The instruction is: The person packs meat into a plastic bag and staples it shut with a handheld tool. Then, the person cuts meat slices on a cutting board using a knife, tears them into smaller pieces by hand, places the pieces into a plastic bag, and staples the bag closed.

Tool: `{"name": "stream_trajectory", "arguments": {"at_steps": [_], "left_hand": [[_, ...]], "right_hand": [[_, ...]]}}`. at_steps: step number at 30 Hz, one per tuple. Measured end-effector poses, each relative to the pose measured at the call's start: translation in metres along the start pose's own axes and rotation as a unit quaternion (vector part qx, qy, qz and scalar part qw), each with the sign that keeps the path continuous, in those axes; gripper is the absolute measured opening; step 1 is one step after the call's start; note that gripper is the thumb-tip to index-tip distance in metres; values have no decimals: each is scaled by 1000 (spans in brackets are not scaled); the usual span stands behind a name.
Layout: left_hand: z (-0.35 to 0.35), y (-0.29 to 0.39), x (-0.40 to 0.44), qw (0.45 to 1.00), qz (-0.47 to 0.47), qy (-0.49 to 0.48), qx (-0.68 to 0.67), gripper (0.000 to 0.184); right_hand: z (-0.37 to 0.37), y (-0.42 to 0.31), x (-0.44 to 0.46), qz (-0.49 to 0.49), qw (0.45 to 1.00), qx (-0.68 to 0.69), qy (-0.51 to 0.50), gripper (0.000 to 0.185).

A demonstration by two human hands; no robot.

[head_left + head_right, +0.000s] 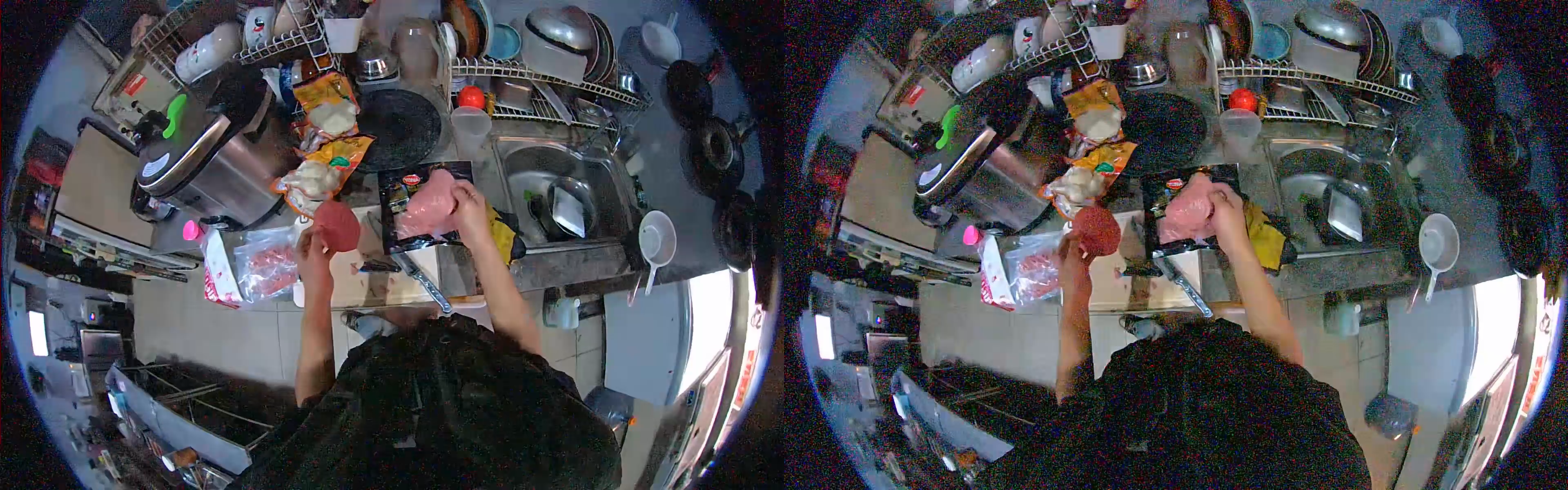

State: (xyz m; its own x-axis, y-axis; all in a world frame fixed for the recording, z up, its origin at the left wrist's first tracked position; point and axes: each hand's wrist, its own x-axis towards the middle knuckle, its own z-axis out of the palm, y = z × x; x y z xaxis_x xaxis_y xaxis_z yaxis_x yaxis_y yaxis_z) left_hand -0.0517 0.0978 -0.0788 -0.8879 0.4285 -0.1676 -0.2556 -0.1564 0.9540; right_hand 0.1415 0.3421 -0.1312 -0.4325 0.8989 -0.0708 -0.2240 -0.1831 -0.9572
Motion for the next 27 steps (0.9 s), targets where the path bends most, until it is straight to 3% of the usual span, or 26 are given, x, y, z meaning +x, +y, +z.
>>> {"name": "stream_trajectory", "arguments": {"at_steps": [2,3,5,7,9,12,13,14,16,17,19,22,27], "left_hand": [[-14,11,0,998,10,38,-53,13],[-26,7,3,998,17,40,-51,13],[-46,-5,14,997,34,43,-49,13],[-48,-4,11,985,162,44,31,14],[-49,-4,13,957,267,45,102,17],[-53,-5,6,883,338,94,312,18],[-49,0,-5,879,319,61,350,16],[-61,-24,6,826,387,23,409,14],[-78,-45,-3,775,380,-112,492,19],[-84,-52,-9,758,390,-130,507,23],[-87,-60,-20,719,412,-171,533,33],[-94,-63,-20,749,367,-185,520,36],[-101,-58,0,725,362,-205,549,37]], "right_hand": [[11,-2,6,-88,991,-99,32,23],[18,-3,3,-168,963,-184,101,29],[22,-7,-6,-151,971,-170,80,32],[19,4,-11,-137,973,-186,27,37],[19,10,-27,-200,941,-269,-48,36],[27,13,-61,-195,931,-296,-84,27],[28,17,-73,-198,917,-333,-92,27],[28,20,-85,-200,902,-370,-101,28],[37,18,-110,-199,892,-349,-207,28],[44,12,-122,-173,846,-441,-245,29],[52,22,-133,-217,799,-514,-226,35],[57,31,-138,-209,762,-580,-197,37],[85,42,-130,-231,704,-640,-205,38]]}}
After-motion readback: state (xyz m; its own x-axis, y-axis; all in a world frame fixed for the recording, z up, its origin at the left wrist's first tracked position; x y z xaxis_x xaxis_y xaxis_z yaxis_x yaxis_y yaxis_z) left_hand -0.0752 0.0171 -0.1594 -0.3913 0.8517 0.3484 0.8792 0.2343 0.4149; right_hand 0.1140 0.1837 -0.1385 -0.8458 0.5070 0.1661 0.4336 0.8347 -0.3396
